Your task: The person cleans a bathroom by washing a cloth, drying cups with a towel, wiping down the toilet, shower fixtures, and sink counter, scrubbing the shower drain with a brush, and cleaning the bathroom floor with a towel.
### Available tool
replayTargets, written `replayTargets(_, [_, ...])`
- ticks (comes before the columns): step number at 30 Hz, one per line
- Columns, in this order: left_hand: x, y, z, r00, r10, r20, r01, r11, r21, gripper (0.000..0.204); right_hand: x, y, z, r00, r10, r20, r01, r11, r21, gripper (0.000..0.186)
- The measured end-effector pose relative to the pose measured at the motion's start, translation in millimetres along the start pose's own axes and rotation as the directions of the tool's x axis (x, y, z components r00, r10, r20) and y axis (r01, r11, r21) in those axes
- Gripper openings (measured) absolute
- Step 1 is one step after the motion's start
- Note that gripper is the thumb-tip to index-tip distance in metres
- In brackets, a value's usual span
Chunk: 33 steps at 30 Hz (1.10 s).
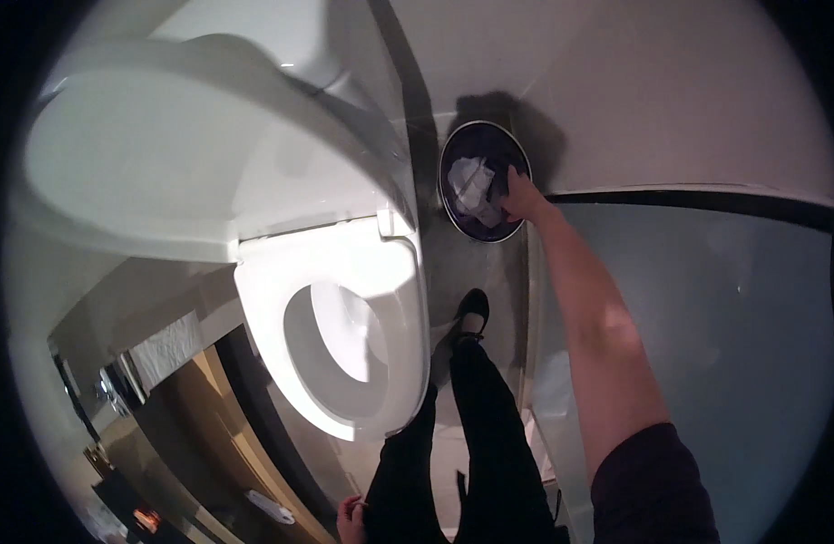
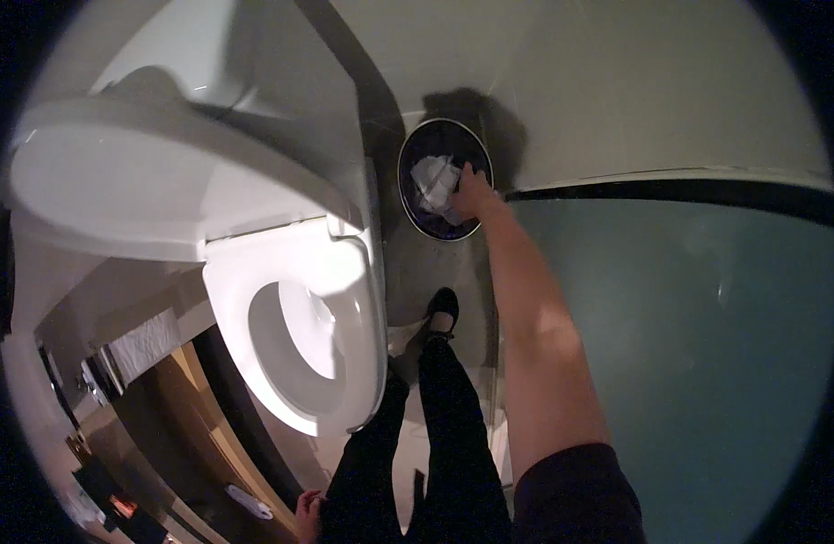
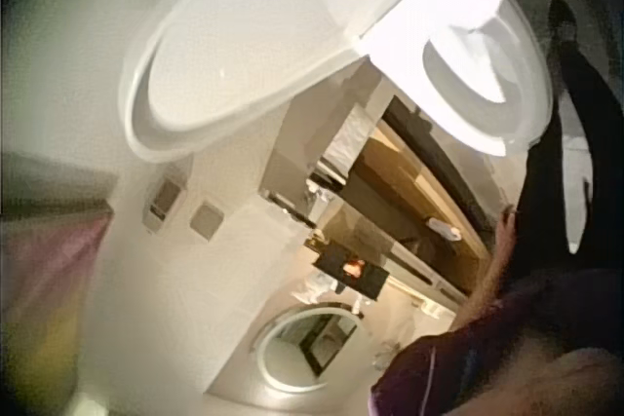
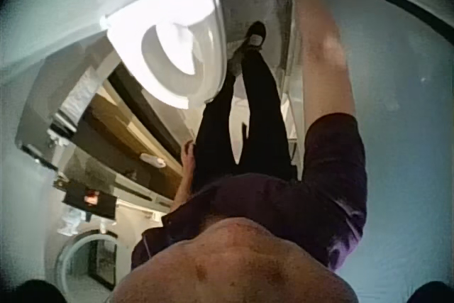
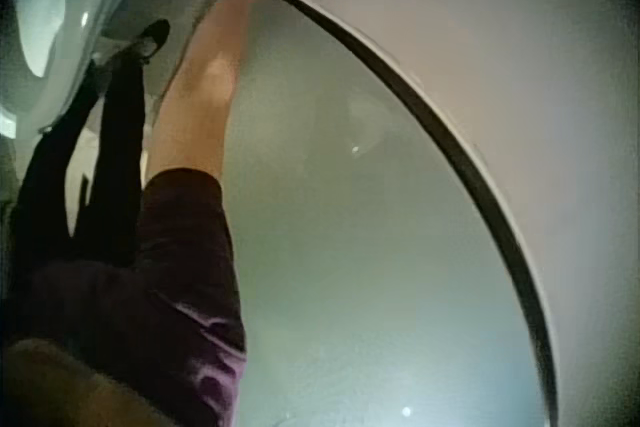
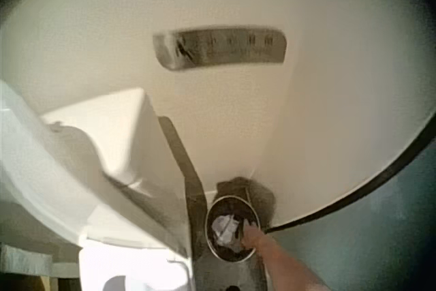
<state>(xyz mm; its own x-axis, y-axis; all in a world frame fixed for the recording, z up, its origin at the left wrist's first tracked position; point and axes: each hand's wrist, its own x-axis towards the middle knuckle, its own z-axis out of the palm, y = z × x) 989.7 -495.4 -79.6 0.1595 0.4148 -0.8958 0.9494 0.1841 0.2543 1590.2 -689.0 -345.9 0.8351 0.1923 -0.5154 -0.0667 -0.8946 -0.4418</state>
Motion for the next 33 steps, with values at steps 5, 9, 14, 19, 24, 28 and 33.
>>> replayTargets(5, [-2.9,14.6,0.3,0.995,-0.073,-0.075,0.085,0.981,0.172,0.036,12.0,-30.5,32.2,0.916,-0.141,-0.376,0.091,0.985,-0.148,0.029])
replayTargets(9, [14.0,62.7,14.3,0.987,-0.073,-0.142,0.092,0.988,0.128,0.031,43.1,-19.7,93.3,0.946,-0.098,-0.308,0.065,0.991,-0.117,0.027])
replayTargets(14, [24.5,61.7,16.9,0.981,-0.132,-0.145,0.154,0.976,0.154,0.028,95.0,36.1,188.3,0.955,0.235,0.180,-0.249,0.967,0.055,0.032])
replayTargets(19, [30.6,54.5,8.7,0.967,-0.197,-0.162,0.225,0.959,0.171,0.027,143.4,30.3,207.2,0.804,0.529,0.273,-0.578,0.803,0.145,0.030])
replayTargets(24, [27.1,49.4,6.5,0.977,-0.136,-0.163,0.163,0.973,0.162,0.028,155.8,43.9,233.5,0.930,0.308,0.201,-0.366,0.733,0.574,0.032])
replayTargets(28, [40.6,30.0,5.1,0.964,-0.201,-0.176,0.217,0.973,0.078,0.027,155.2,72.8,256.1,0.987,0.132,0.088,-0.152,0.624,0.767,0.036])
replayTargets(33, [38.8,37.8,25.0,0.964,-0.191,-0.185,0.205,0.977,0.057,0.025,168.9,103.5,218.4,0.866,0.354,0.353,-0.354,-0.063,0.933,0.029])
